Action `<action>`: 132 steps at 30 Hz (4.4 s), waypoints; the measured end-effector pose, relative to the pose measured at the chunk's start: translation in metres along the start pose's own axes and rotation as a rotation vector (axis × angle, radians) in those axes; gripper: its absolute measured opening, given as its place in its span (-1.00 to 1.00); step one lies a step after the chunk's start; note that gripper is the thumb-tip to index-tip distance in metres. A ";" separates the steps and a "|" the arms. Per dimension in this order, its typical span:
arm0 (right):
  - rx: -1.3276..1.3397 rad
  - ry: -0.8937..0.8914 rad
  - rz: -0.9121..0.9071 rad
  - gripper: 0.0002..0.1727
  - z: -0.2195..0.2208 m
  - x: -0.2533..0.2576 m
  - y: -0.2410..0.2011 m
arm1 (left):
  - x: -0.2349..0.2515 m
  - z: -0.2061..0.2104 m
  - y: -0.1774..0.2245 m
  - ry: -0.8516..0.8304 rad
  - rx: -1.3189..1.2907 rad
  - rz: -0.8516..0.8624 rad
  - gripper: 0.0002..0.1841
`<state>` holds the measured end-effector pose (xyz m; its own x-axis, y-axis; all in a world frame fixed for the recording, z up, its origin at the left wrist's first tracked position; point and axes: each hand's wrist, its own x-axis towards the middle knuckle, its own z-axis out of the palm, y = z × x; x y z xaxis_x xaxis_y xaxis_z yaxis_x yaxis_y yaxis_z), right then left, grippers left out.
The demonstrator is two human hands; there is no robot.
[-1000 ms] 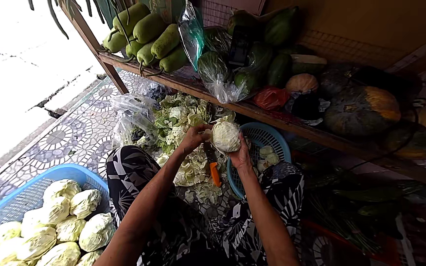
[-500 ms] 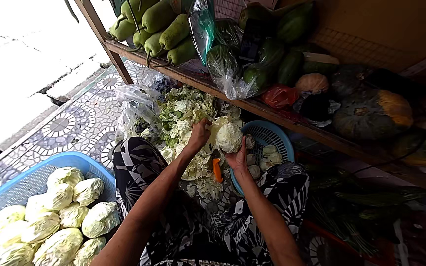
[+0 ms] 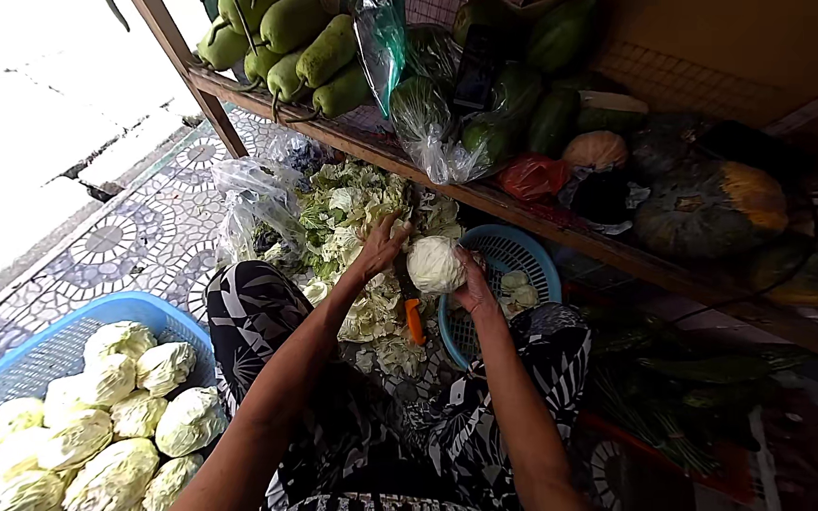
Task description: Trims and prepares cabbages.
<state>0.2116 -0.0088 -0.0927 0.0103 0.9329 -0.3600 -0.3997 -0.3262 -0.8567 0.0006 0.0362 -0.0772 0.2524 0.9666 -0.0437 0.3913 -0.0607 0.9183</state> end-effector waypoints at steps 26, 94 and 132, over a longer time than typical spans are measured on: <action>0.447 -0.245 -0.448 -0.47 -0.009 0.015 0.011 | -0.026 0.039 0.017 -0.327 -0.994 -0.223 -0.37; -0.843 0.279 -0.315 -0.30 0.091 -0.046 0.019 | -0.040 0.026 0.009 0.368 -0.824 0.082 -0.33; -1.310 0.411 -0.306 -0.02 0.050 -0.020 -0.026 | -0.036 -0.018 0.018 0.289 -1.285 -0.312 -0.25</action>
<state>0.1759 -0.0110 -0.0444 0.2945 0.9555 0.0151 0.7970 -0.2369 -0.5556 -0.0178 0.0050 -0.0520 0.0499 0.9243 -0.3783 -0.7395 0.2888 0.6081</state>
